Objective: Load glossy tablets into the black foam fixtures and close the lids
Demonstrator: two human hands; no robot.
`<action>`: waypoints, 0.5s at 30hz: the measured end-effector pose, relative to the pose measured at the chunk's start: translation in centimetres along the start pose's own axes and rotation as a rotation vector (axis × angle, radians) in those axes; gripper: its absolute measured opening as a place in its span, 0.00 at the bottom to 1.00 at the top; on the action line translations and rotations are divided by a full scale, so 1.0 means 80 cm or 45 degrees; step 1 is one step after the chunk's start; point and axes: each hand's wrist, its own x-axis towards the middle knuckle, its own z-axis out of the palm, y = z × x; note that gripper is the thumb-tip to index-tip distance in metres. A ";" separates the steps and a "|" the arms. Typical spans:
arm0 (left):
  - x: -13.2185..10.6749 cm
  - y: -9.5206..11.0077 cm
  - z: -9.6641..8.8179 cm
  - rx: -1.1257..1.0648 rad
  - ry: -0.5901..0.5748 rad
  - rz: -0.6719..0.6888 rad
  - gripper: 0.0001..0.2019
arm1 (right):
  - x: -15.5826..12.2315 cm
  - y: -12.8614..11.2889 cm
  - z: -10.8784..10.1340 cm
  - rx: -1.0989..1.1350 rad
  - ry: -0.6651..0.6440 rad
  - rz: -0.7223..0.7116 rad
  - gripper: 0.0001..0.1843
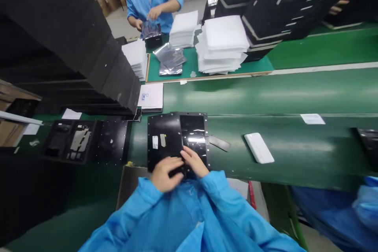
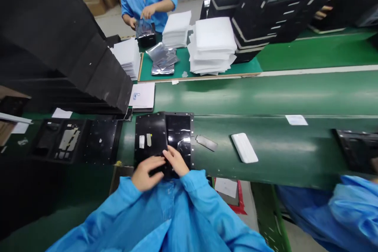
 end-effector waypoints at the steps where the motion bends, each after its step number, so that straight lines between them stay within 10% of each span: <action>1: -0.004 0.018 0.016 0.159 -0.062 0.113 0.20 | 0.006 -0.002 0.001 0.088 0.061 0.014 0.27; 15: 0.026 0.047 0.080 0.845 -0.219 0.020 0.29 | -0.010 0.005 -0.091 0.119 0.301 0.030 0.29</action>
